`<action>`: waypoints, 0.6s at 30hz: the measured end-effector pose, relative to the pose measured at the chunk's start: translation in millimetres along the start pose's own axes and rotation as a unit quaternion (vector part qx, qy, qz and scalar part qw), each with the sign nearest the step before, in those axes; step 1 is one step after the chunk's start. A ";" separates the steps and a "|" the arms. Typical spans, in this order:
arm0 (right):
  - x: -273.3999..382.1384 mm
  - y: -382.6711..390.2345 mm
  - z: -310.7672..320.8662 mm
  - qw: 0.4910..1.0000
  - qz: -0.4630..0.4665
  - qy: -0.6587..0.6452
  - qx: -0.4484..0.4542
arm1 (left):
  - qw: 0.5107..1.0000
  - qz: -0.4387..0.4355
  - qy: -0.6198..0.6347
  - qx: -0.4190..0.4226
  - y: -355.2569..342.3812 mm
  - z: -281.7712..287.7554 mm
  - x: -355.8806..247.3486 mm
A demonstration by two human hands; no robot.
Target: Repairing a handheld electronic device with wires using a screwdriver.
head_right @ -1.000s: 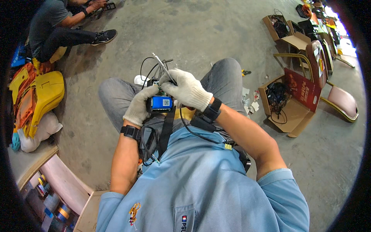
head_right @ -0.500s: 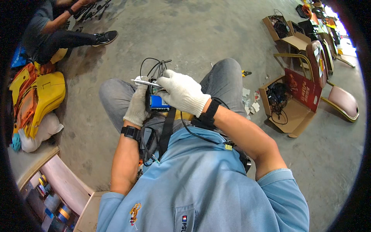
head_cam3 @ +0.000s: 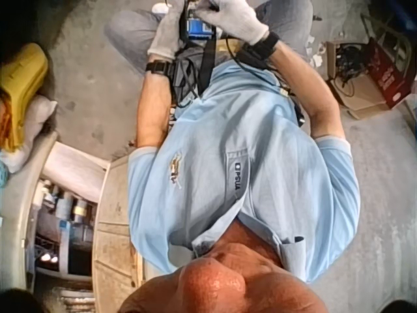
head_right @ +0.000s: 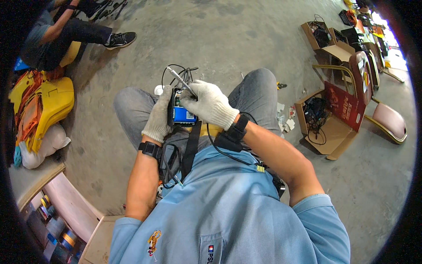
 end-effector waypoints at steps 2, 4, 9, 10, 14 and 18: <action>-0.3 -0.6 -3.9 0.999 -0.021 -0.029 0.017 | 1.000 -0.004 -0.013 0.003 0.4 -0.6 -2.2; -0.4 -1.3 -6.9 1.000 -0.004 -0.017 0.010 | 1.000 -0.003 -0.023 0.004 2.0 -3.7 -2.4; -0.9 -4.3 -9.9 1.000 0.026 0.009 -0.004 | 0.998 -0.032 -0.037 -0.024 5.9 -11.9 -1.5; -0.7 -4.7 -9.8 0.999 0.024 0.031 -0.004 | 0.998 -0.033 -0.036 -0.026 6.2 -12.3 -1.9; 1.9 -5.8 -7.2 0.997 0.037 0.060 -0.004 | 0.998 -0.022 -0.059 -0.022 6.2 -10.9 -3.8; 2.1 -5.5 -6.3 0.995 0.070 0.077 -0.004 | 0.997 -0.022 -0.063 -0.032 6.1 -8.4 -2.3</action>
Point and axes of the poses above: each hand's wrist, its own y-axis away from the middle knuckle, its own z-axis out of the back of the hand, x = y × z, the point moved 1 cm from there along -y, towards the middle knuckle, and after that the axes turned 15 degrees about y, right-handed, at the moved point
